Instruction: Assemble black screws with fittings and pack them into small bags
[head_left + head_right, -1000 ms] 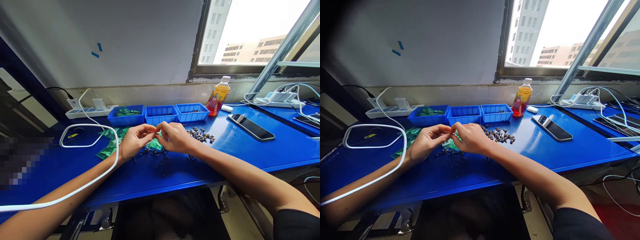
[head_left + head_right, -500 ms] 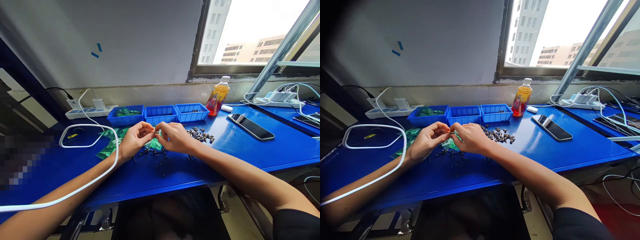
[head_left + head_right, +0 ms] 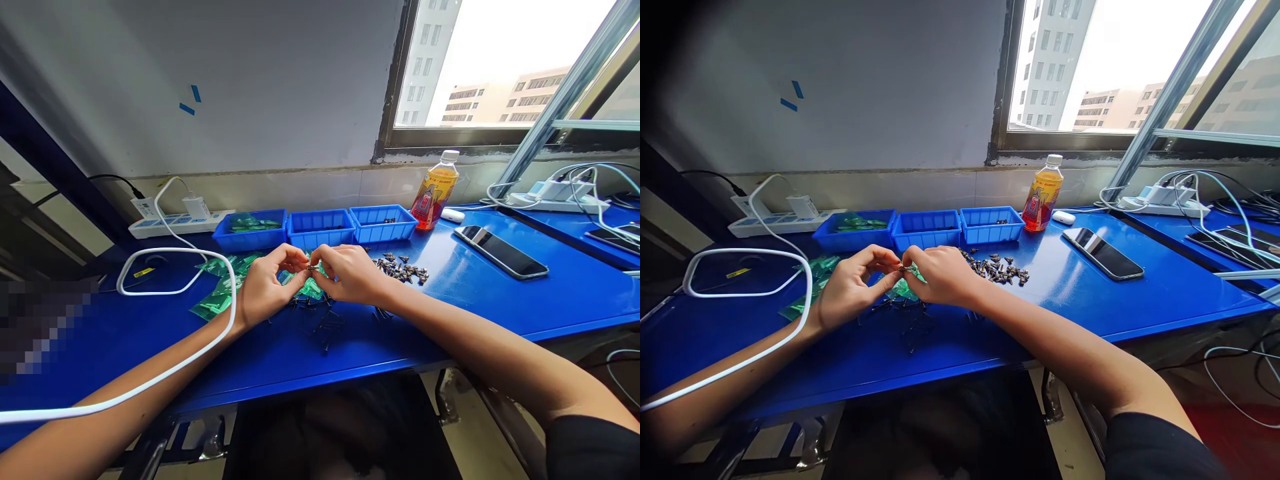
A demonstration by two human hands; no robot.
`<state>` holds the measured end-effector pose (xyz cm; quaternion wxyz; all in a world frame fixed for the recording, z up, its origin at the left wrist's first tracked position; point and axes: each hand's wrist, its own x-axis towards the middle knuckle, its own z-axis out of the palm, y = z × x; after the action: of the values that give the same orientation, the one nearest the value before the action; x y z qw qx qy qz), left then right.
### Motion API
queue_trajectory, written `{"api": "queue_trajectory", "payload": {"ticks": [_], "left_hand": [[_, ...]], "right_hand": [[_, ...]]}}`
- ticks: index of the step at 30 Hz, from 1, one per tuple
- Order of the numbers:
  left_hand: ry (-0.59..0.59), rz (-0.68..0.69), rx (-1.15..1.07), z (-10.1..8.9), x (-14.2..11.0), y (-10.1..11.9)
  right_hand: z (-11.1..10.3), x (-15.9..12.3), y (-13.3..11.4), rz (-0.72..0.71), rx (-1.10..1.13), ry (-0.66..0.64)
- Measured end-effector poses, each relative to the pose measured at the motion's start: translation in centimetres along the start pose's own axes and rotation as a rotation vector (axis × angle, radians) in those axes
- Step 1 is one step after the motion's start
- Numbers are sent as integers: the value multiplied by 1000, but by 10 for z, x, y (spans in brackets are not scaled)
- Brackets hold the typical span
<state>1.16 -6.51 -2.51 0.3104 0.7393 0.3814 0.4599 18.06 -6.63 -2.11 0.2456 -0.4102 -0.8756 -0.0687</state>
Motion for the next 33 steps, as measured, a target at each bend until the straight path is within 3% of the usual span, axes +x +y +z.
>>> {"api": "queue_trajectory", "payload": {"ticks": [17,26,33], "left_hand": [[-55,49,140,-2,-1,4],[-2,-80,-101,1,2,0],[-23,-80,-115,0,2,2]], "right_hand": [[1,0,-3,49,-64,-27],[3,0,-3,8,-72,28],[3,0,-2,-48,-68,38]]}}
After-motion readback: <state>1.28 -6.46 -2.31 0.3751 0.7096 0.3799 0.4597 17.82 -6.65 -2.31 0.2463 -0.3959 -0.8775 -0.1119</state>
